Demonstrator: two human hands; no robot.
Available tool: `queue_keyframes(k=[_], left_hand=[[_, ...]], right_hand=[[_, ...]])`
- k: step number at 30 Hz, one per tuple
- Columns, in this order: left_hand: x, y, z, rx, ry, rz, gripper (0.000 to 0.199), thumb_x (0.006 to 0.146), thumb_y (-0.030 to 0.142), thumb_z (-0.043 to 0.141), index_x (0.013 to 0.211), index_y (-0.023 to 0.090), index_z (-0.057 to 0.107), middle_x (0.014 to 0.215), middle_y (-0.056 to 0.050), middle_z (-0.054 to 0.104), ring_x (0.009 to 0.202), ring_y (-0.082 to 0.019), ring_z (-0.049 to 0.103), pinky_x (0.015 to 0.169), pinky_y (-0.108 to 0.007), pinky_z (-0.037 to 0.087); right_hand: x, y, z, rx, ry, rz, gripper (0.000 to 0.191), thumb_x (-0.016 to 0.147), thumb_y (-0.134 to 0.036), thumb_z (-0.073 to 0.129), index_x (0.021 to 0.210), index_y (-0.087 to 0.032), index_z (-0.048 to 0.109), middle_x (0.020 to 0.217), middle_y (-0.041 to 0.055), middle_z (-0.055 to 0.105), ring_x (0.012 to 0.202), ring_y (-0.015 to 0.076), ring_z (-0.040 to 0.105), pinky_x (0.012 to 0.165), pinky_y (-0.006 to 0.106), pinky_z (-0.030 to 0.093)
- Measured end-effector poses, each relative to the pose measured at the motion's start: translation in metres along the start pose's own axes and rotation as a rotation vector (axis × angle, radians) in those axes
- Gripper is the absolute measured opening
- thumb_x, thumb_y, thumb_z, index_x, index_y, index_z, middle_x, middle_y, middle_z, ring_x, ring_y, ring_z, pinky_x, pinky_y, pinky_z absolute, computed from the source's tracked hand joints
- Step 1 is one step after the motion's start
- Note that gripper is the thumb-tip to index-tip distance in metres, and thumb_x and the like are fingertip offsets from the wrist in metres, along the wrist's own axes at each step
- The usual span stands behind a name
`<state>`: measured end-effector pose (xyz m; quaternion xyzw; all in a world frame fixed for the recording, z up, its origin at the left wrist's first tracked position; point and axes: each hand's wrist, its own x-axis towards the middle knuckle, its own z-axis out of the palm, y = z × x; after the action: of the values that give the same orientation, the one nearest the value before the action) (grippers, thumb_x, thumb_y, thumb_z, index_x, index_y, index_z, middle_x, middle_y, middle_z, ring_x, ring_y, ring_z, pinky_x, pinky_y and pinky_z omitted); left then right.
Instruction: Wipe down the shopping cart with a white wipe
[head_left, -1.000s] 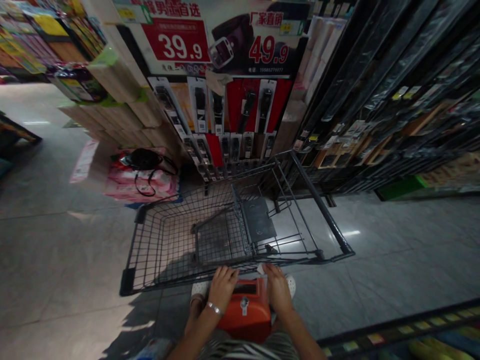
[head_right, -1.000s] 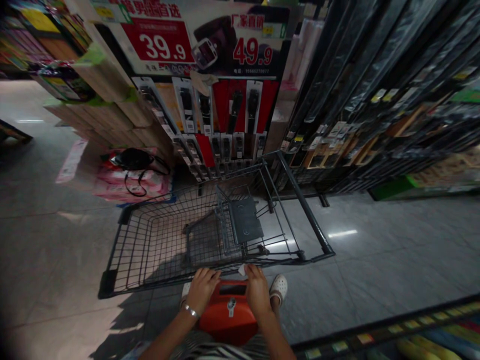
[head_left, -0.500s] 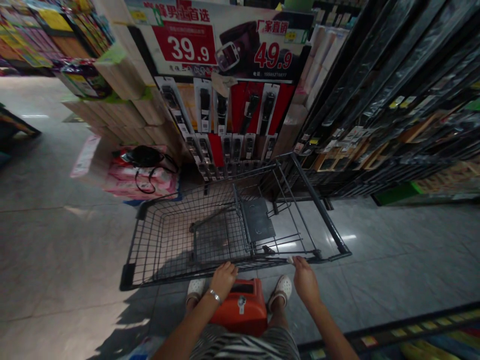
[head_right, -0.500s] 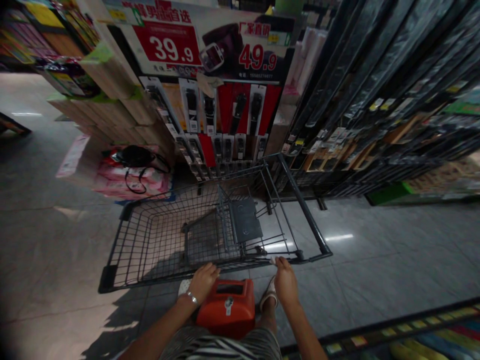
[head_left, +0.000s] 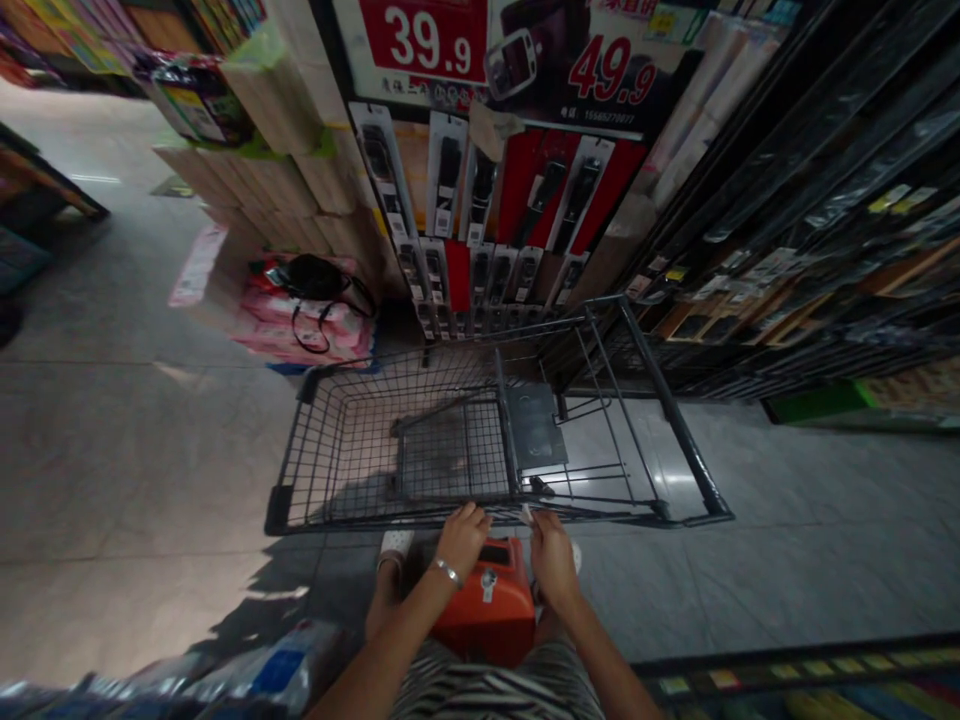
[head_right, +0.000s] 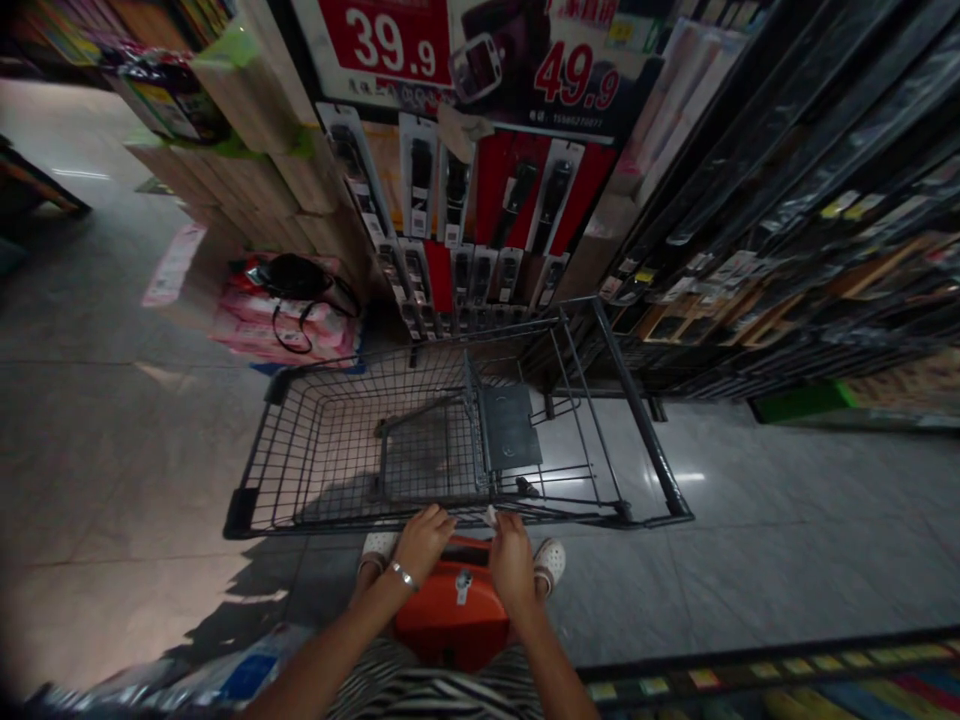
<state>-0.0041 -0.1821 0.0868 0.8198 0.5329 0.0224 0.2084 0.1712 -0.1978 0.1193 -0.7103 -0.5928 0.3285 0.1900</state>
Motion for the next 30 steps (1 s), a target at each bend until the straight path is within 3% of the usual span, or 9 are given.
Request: queue_keyframes(k=[4,8,11,16,22,25,30], left_hand=[[-0.026,-0.024,-0.003,-0.022,0.093,-0.092,0.031,0.087,0.019,0.046,0.115,0.023,0.058,0.101,-0.006,0.064,0.101,-0.020,0.053,0.090,-0.036,0.042],[-0.061,-0.064,-0.011,-0.019,0.171,-0.202,0.028,0.090,0.024,0.039,0.105,0.021,0.064,0.100,-0.008,0.064,0.100,-0.023,0.052,0.088,-0.039,0.043],[-0.072,-0.085,-0.012,-0.022,0.183,-0.216,0.027,0.090,0.024,0.040,0.101,0.022,0.065,0.093,-0.006,0.065,0.095,-0.021,0.053,0.085,-0.038,0.044],[-0.068,-0.093,-0.006,-0.052,0.151,-0.162,0.023,0.091,0.022,0.042,0.098,0.024,0.064,0.085,-0.001,0.065,0.087,-0.016,0.053,0.084,-0.032,0.044],[-0.069,-0.094,-0.003,-0.083,0.138,-0.136,0.022,0.090,0.021,0.044,0.098,0.022,0.064,0.084,-0.002,0.065,0.089,-0.017,0.053,0.084,-0.033,0.045],[-0.070,-0.094,-0.003,-0.099,0.154,-0.137,0.023,0.090,0.021,0.042,0.097,0.023,0.064,0.084,-0.002,0.065,0.088,-0.017,0.053,0.083,-0.033,0.045],[-0.070,-0.091,-0.004,-0.131,0.188,-0.148,0.024,0.089,0.023,0.041,0.098,0.022,0.064,0.089,-0.002,0.064,0.090,-0.017,0.054,0.084,-0.033,0.048]], right_hand=[[0.000,-0.022,0.014,-0.033,-0.074,-0.010,0.044,0.076,-0.002,0.038,0.106,-0.013,0.068,0.104,0.0142,0.067,0.097,0.0223,0.063,0.088,0.031,0.047],[0.000,-0.036,0.024,-0.065,-0.125,-0.026,0.040,0.077,-0.003,0.037,0.100,-0.014,0.069,0.099,0.0127,0.066,0.093,0.0211,0.064,0.084,0.027,0.047],[-0.002,-0.044,0.035,-0.068,-0.155,-0.044,0.041,0.078,-0.002,0.035,0.099,-0.014,0.068,0.099,0.0127,0.067,0.092,0.0207,0.064,0.084,0.027,0.046],[-0.004,-0.065,0.055,-0.097,-0.247,-0.110,0.044,0.079,-0.001,0.034,0.107,-0.013,0.066,0.104,0.0128,0.066,0.099,0.0214,0.062,0.086,0.029,0.045],[-0.007,-0.092,0.069,-0.233,-0.375,-0.168,0.048,0.080,0.000,0.032,0.115,-0.016,0.062,0.114,0.0100,0.064,0.099,0.0197,0.063,0.085,0.027,0.046],[-0.007,-0.083,0.062,-0.288,-0.379,-0.156,0.049,0.079,0.002,0.033,0.114,-0.017,0.063,0.115,0.0095,0.064,0.100,0.0197,0.063,0.087,0.028,0.045],[-0.004,-0.038,0.025,-0.325,-0.314,-0.109,0.047,0.077,0.001,0.038,0.114,-0.014,0.063,0.116,0.0116,0.064,0.106,0.0200,0.061,0.092,0.028,0.043]])
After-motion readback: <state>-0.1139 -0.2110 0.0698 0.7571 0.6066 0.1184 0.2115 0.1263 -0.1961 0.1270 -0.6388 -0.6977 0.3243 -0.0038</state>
